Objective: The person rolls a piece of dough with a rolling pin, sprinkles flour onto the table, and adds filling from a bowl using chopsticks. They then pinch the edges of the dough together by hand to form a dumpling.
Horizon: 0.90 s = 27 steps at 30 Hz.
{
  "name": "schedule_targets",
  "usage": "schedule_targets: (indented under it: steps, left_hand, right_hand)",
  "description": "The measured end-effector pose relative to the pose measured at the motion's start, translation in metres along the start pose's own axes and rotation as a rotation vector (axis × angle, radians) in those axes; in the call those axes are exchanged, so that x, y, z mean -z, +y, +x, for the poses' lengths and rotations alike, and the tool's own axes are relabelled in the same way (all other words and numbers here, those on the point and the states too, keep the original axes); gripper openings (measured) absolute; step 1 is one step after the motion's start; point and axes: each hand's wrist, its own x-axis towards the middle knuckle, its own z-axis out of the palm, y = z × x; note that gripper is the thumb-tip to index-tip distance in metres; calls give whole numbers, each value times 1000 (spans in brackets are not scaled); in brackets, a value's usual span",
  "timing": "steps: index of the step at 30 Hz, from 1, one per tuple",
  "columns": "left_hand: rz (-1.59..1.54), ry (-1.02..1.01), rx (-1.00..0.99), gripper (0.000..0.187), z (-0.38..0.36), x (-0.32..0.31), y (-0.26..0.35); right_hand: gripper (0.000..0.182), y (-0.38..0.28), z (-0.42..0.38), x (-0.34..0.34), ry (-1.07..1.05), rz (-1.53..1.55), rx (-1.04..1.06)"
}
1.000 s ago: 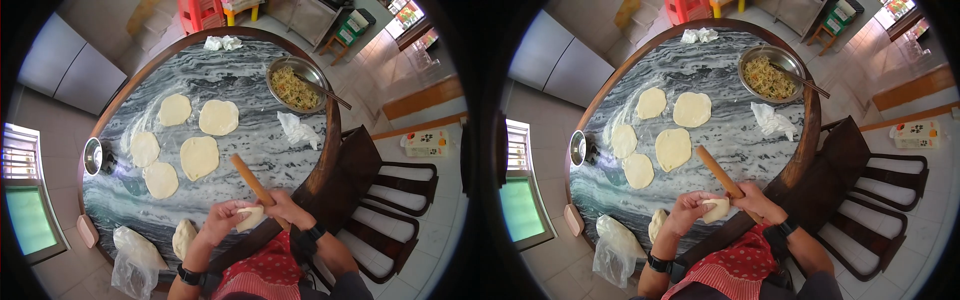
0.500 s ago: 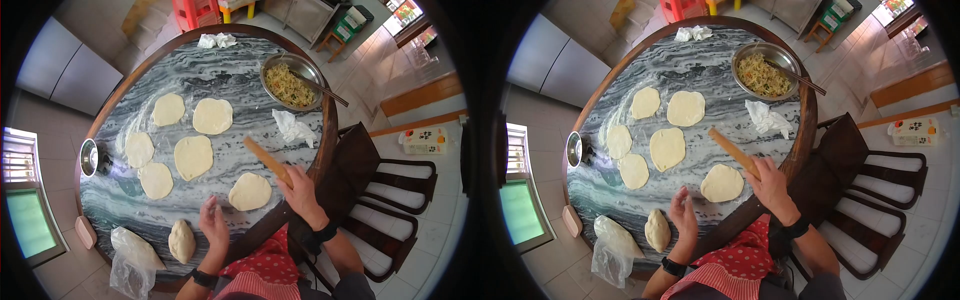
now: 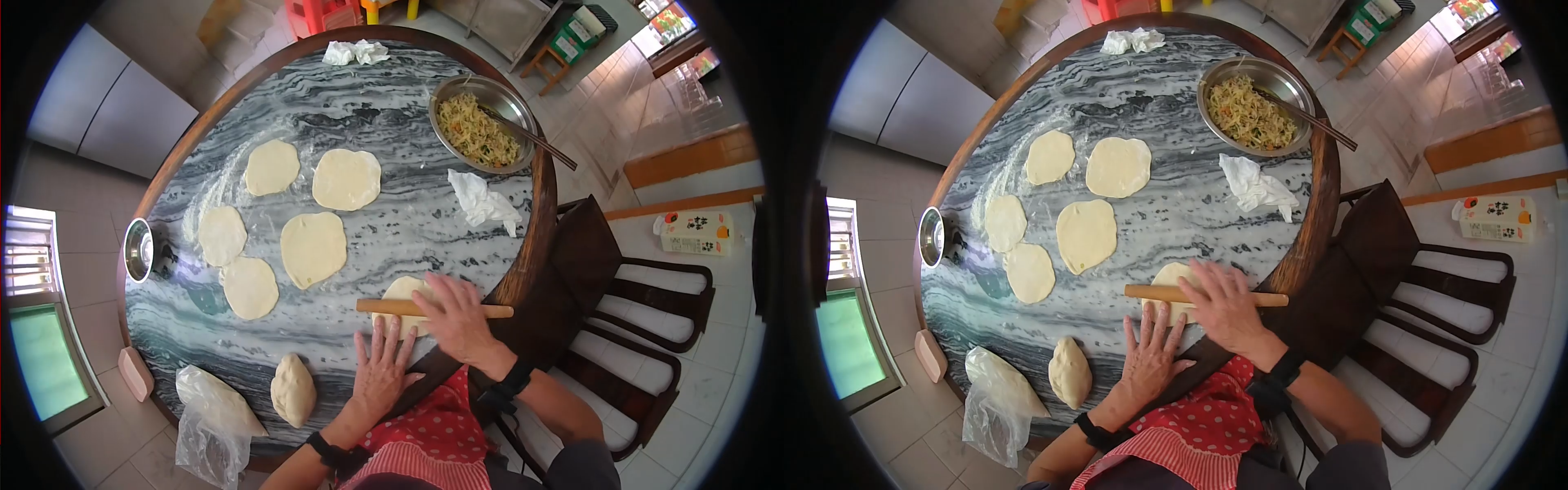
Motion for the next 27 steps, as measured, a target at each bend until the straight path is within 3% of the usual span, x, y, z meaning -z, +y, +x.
schedule_targets:
  steps: [6, 8, 16, 21, 24, 26, 27]
  left_hand:
    - [34, -84, 93, 90, 1, -1, 5]
    - [24, -47, 94, 92, 2, 3, 7]
    - [49, -96, 99, 93, -2, 5, 4]
    - [46, -86, 86, 95, -2, 12, 3]
    - [-4, 5, 67, 96, 4, 19, -1]
    - [-2, 176, 146, 88, 15, 15, -13]
    - [-64, 339, 141, 73, 25, 18, -18]
  right_hand:
    - [59, -6, 46, -30, 0, -32, 8]
    - [56, 12, 74, -24, 53, -104, -147]
    - [54, 5, 64, -23, -62, -128, -19]
    - [52, 39, 99, -28, 104, -155, -161]
    - [53, 56, 107, -20, 97, -51, -335]
    - [53, 55, 96, -9, 128, -37, -320]
    - [52, 53, 87, -2, 99, 21, -239]
